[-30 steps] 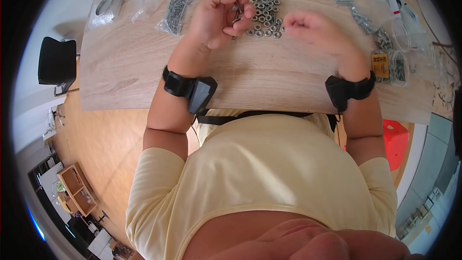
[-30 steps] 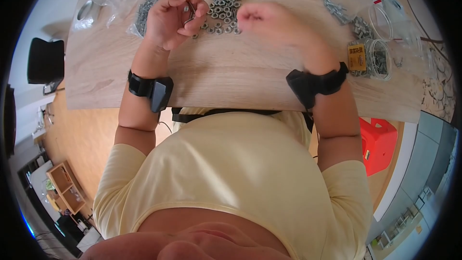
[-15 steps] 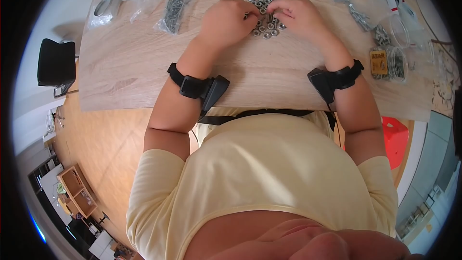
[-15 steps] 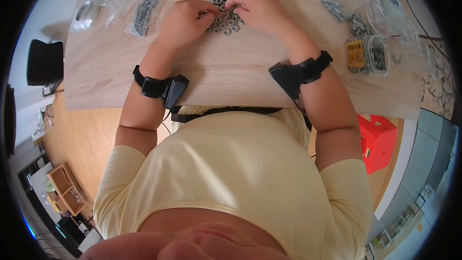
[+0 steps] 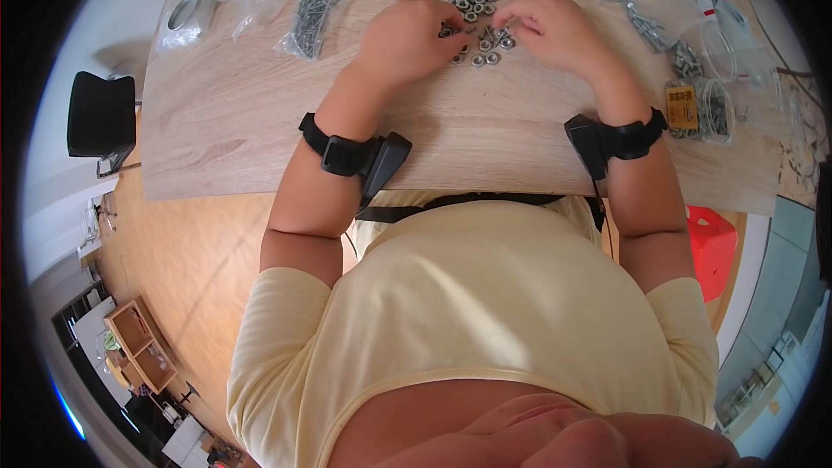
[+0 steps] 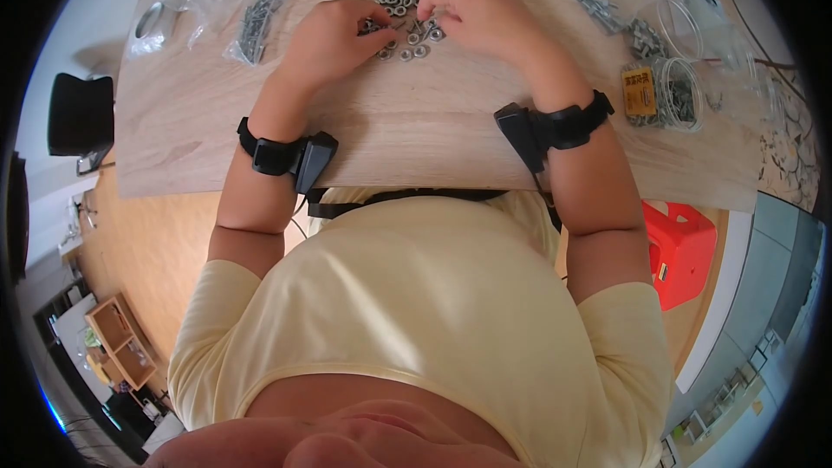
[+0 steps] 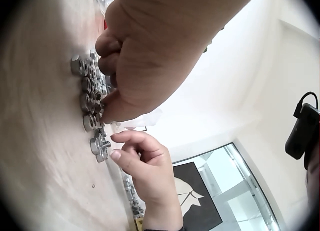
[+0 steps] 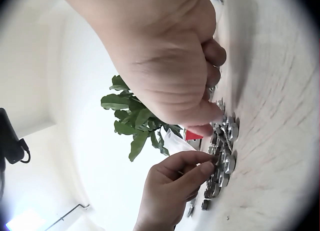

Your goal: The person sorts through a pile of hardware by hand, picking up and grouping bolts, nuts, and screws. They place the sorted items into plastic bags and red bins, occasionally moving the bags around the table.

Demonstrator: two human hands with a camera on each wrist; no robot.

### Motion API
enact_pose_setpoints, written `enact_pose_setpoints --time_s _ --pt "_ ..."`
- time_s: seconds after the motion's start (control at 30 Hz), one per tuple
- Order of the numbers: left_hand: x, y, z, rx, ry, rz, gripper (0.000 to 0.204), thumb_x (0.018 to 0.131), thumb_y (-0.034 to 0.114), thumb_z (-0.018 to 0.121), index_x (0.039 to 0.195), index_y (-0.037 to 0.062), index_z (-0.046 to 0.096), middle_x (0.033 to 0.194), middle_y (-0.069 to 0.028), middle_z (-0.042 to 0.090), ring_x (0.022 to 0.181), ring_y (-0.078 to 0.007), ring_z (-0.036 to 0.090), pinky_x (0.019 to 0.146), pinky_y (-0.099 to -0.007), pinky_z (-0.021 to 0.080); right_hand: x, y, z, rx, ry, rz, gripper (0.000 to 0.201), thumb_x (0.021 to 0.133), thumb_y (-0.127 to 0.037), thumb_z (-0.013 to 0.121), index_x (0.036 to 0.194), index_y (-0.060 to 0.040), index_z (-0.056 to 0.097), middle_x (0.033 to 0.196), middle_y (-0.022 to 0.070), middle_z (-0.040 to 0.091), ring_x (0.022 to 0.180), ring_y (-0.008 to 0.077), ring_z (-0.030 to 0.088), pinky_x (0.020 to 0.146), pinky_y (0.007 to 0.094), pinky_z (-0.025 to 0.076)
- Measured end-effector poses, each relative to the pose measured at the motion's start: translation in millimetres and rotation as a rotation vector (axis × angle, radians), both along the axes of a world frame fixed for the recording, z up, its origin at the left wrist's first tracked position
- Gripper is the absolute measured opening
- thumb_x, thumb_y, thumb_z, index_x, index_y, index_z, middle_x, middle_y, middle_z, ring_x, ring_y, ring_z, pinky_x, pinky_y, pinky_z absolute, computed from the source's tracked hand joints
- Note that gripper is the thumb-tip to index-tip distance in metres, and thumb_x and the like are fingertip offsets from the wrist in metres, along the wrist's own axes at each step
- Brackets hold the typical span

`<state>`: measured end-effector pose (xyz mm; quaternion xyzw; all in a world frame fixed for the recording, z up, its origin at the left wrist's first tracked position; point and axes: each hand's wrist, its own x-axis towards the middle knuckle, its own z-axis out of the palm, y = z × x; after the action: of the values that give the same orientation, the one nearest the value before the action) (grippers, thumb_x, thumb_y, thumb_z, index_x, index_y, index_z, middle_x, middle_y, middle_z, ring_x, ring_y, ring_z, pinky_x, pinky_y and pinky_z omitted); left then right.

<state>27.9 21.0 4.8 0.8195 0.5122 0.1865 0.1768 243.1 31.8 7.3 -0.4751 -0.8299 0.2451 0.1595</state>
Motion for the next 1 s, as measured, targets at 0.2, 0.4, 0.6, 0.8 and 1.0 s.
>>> enact_pose_setpoints --time_s 0.2,0.4,0.6,0.8,1.0 --pt "-5 1 0 0.022 -0.007 -0.001 0.018 0.072 0.025 0.065 0.082 0.0096 0.069 0.075 -0.0136 0.065 0.074 -0.0304 0.062 0.066 -0.0395 0.049 0 -3 -11 0.204 -0.052 0.117 0.011 0.079 -0.014 0.058 0.087 -0.0129 0.065 0.081 0.0057 0.063 0.075 0.0249 0.059 0.066 0.0370 0.047" --pt "4 -2 4 0.068 0.051 0.041 0.016 0.071 0.023 0.060 0.077 0.0095 0.068 0.076 -0.0119 0.065 0.074 -0.0302 0.062 0.066 -0.0397 0.050 -8 -7 -7 0.170 -0.157 0.065 0.010 0.077 -0.016 0.059 0.081 -0.0071 0.060 0.077 0.0093 0.062 0.072 0.0293 0.057 0.064 0.0375 0.046" --pt "14 -1 0 0.063 0.153 0.047 0.018 0.074 0.024 0.064 0.084 0.0104 0.069 0.079 -0.0125 0.065 0.076 -0.0317 0.062 0.065 -0.0398 0.049 -9 -5 -10 0.167 -0.224 0.065 0.010 0.073 -0.015 0.061 0.079 -0.0074 0.060 0.072 0.0092 0.059 0.067 0.0251 0.057 0.062 0.0353 0.045" --pt "2 7 6 -0.191 -0.301 0.151 0.019 0.077 0.019 0.053 0.075 0.0042 0.065 0.076 -0.0123 0.063 0.062 -0.0252 0.061 0.059 -0.0354 0.048 10 6 2 -0.541 0.877 -0.067 0.008 0.076 -0.012 0.059 0.080 -0.0055 0.061 0.061 -0.0024 0.052 0.056 0.0102 0.050 0.053 0.0233 0.040" --pt "-1 11 4 -0.897 -1.066 -0.058 0.024 0.078 0.027 0.059 0.080 0.0031 0.063 0.066 -0.0028 0.058 0.057 -0.0122 0.053 0.051 -0.0234 0.041 28 26 -15 -0.877 1.253 0.047 0.016 0.075 -0.003 0.058 0.091 -0.0013 0.059 0.060 -0.0045 0.043 0.052 0.0063 0.038 0.049 0.0196 0.029"
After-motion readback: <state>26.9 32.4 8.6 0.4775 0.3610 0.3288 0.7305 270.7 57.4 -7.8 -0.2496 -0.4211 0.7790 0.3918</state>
